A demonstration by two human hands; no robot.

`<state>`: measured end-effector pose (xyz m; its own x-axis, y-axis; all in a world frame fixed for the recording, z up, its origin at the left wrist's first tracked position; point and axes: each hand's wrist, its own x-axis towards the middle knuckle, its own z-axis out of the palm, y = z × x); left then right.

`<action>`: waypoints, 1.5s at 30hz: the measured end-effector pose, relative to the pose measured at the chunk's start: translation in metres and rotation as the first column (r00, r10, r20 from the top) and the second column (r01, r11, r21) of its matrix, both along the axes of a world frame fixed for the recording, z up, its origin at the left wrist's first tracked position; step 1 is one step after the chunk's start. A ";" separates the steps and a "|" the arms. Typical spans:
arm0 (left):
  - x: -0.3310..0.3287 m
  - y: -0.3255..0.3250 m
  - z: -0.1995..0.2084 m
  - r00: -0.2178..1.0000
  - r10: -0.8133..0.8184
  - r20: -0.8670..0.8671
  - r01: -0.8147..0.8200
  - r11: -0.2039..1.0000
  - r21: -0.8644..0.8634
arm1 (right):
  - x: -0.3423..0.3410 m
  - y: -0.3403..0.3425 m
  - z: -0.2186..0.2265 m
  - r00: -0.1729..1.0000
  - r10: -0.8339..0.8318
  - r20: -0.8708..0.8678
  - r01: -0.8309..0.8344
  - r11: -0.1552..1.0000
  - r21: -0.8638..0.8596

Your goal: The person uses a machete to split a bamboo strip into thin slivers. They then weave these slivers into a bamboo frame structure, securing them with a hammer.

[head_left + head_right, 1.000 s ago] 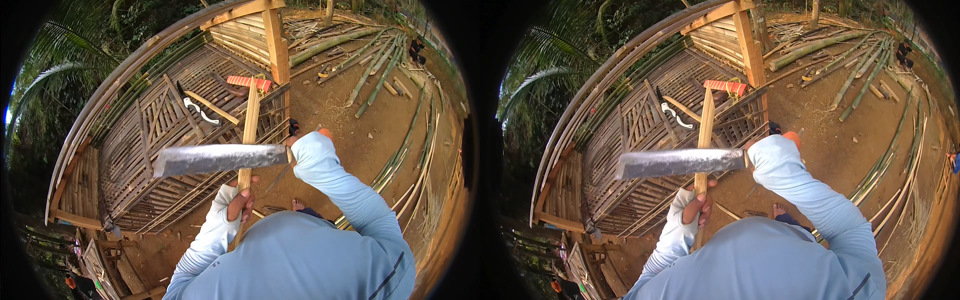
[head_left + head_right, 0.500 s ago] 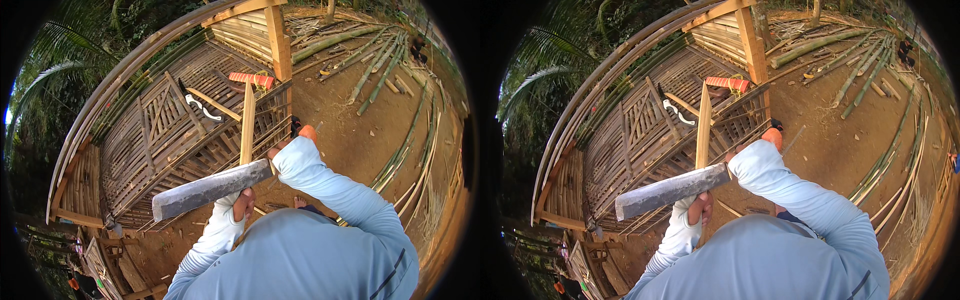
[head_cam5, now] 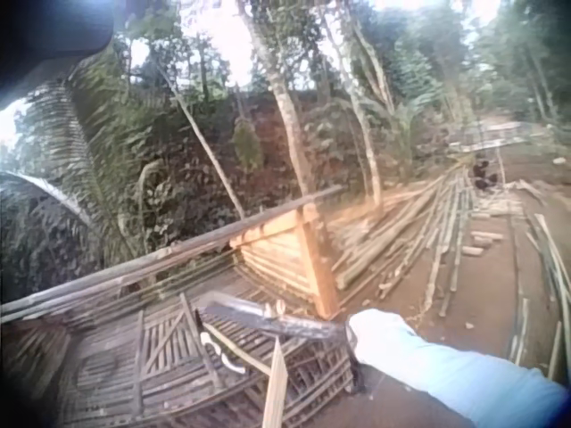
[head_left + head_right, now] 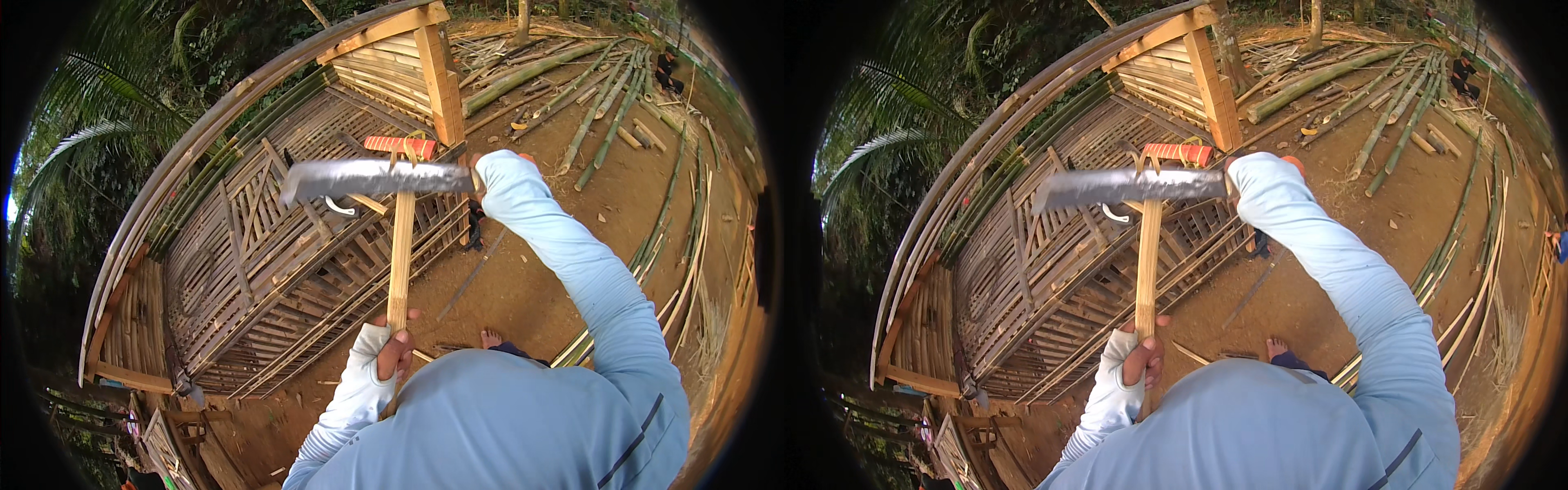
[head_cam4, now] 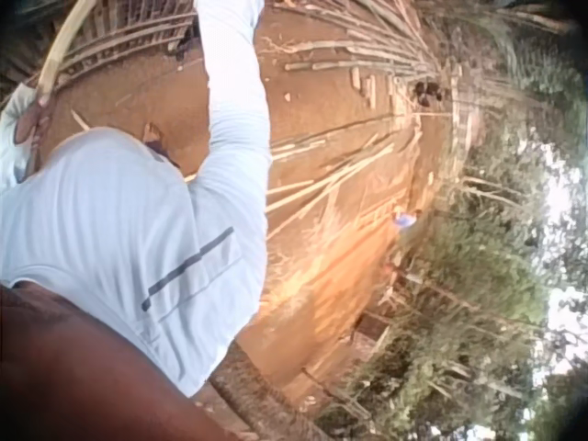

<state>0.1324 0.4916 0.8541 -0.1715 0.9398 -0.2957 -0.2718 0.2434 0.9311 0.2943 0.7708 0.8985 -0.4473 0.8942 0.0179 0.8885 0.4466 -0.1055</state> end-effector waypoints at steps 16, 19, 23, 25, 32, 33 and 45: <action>0.001 0.018 0.006 0.996 -0.054 0.077 0.048 0.995 0.084 | 0.016 -0.095 -0.041 0.916 0.259 -0.305 -0.246 0.966 0.079; -0.001 0.019 -0.007 0.999 -0.027 0.022 0.026 0.998 0.056 | 0.006 -0.105 -0.065 0.887 0.325 -0.329 -0.339 0.941 0.017; -0.001 0.016 -0.013 0.999 0.019 -0.047 -0.018 1.000 0.021 | 0.000 -0.117 -0.064 0.835 0.497 -0.236 -0.435 0.859 0.271; 0.000 0.014 -0.015 0.998 0.018 -0.063 -0.016 0.999 0.028 | -0.002 -0.115 -0.072 0.834 0.452 -0.316 -0.401 0.890 0.216; 0.007 0.005 -0.005 0.998 0.019 -0.062 -0.020 1.000 -0.014 | 0.005 -0.108 -0.070 0.802 0.562 -0.204 -0.448 0.791 0.417; 0.007 0.003 -0.004 0.999 0.014 -0.049 -0.014 1.000 -0.001 | 0.005 -0.108 -0.068 0.801 0.564 -0.199 -0.458 0.793 0.402; 0.014 0.002 0.017 1.000 -0.018 0.011 0.018 0.999 0.042 | 0.007 -0.076 -0.067 0.854 0.309 -0.419 -0.248 0.949 0.195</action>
<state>0.1466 0.4932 0.8715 -0.1513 0.9542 -0.2582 -0.2781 0.2095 0.9374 0.3014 0.6949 0.8316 -0.5956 0.7092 0.3773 0.5998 0.7050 -0.3784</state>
